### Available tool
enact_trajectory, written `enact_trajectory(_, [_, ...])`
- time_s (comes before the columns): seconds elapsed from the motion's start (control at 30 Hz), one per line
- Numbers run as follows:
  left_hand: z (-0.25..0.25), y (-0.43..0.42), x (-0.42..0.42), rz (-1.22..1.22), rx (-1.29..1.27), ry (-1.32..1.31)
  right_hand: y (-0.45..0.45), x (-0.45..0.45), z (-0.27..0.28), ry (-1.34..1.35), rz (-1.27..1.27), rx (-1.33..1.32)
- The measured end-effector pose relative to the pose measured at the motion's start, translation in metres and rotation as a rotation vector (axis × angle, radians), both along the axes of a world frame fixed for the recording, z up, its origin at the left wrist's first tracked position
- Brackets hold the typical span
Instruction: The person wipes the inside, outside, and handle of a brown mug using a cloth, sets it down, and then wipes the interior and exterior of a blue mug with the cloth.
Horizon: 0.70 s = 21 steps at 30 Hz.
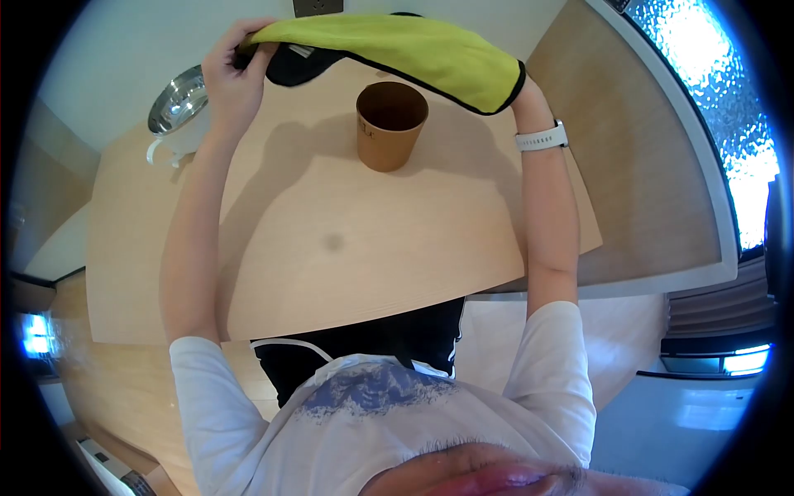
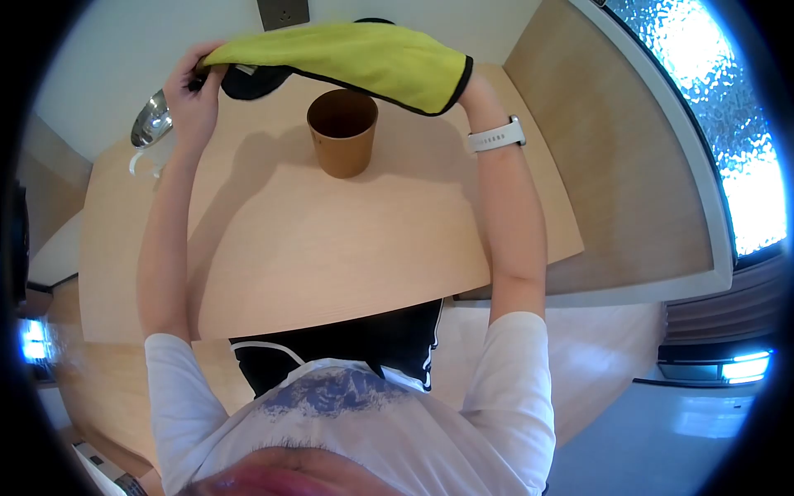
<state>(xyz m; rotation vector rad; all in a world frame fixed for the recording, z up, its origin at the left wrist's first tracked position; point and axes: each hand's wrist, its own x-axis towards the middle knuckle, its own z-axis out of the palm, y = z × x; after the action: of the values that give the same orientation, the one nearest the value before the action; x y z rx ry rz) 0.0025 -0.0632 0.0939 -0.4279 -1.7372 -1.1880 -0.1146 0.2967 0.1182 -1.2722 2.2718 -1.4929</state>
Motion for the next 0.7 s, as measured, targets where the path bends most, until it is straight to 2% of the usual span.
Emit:
enact_trajectory(0.07, [0.005, -0.003, 0.005, 0.001, -0.196, -0.074, 0.009, -0.008, 0.002, 0.033, -0.008, 0.170])
enact_trajectory(0.1, [0.007, -0.004, 0.005, 0.002, -0.196, -0.074, 0.013, -0.011, 0.002, 0.045, -0.008, 0.254])
enact_trajectory(0.17, [0.012, -0.006, 0.006, -0.066, -0.518, -0.024, 0.021, -0.017, 0.003, 0.059, -0.009, 0.403])
enact_trajectory(0.2, [0.013, -0.005, 0.008, -0.066, -0.517, -0.023, 0.024, -0.019, 0.002, 0.070, -0.007, 0.463])
enact_trajectory(0.27, [0.015, -0.002, 0.011, -0.222, -0.617, -0.296, 0.030, -0.025, 0.002, 0.097, -0.009, 0.538])
enact_trajectory(0.37, [0.016, -0.002, 0.013, -0.289, -0.703, -0.369, 0.046, -0.037, -0.010, 0.188, -0.005, 0.561])
enact_trajectory(0.4, [0.017, -0.001, 0.016, -0.310, -0.748, -0.440, 0.042, -0.040, -0.004, 0.186, -0.023, 0.695])
enact_trajectory(0.43, [0.018, 0.000, 0.019, -0.311, -0.749, -0.440, 0.039, -0.044, 0.002, 0.189, -0.033, 0.833])
enact_trajectory(0.47, [0.018, 0.002, 0.021, -0.297, -0.812, -0.428, 0.039, -0.043, 0.006, 0.191, -0.033, 0.833])
enact_trajectory(0.53, [0.019, 0.006, 0.027, -0.279, -0.873, -0.414, 0.036, -0.025, 0.018, 0.185, -0.156, 1.000])
enact_trajectory(0.6, [0.020, 0.017, 0.032, -0.203, -0.831, -0.561, 0.034, -0.017, 0.025, 0.207, -0.148, 0.979])
enact_trajectory(0.63, [0.016, 0.024, 0.029, -0.203, -0.831, -0.561, 0.032, -0.012, 0.030, 0.230, -0.141, 0.957])
enact_trajectory(0.7, [0.000, 0.042, 0.018, -0.103, -0.613, -0.458, 0.033, 0.004, 0.047, 0.267, -0.115, 0.952])
